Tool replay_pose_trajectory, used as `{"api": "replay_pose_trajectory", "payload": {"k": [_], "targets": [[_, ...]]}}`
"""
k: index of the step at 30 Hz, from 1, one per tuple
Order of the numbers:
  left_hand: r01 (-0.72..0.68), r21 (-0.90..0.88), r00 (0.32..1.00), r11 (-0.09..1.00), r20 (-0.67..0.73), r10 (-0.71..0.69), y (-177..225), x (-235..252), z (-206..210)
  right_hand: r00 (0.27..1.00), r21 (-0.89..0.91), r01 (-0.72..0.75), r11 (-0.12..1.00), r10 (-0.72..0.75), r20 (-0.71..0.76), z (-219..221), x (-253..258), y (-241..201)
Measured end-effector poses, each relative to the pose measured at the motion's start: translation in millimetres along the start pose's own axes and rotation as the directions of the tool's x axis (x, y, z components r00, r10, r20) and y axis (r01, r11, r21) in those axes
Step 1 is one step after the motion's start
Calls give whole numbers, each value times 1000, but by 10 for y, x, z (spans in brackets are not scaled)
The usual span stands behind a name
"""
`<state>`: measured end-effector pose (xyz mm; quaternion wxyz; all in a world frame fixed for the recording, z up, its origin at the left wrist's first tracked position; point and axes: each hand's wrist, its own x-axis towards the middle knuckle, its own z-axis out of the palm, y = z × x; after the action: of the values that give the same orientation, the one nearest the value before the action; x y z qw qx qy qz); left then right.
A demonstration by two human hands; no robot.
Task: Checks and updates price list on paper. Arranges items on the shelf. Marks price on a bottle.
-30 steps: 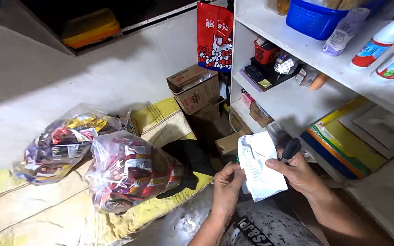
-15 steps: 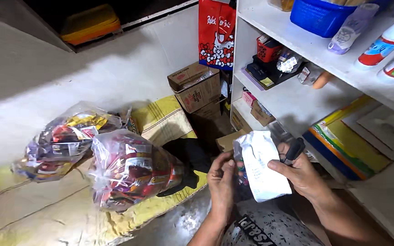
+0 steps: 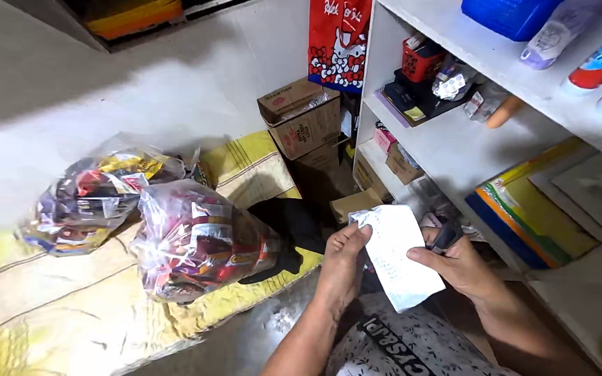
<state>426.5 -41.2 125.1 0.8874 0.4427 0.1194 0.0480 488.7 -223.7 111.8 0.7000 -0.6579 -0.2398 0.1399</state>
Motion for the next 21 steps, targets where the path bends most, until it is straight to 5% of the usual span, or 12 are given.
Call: {"api": "replay_pose_trajectory", "payload": {"k": [21], "targets": [[-207, 191, 978, 959, 62, 198, -38, -5, -110, 996, 11, 68, 998, -69, 52, -70, -26, 196]]}}
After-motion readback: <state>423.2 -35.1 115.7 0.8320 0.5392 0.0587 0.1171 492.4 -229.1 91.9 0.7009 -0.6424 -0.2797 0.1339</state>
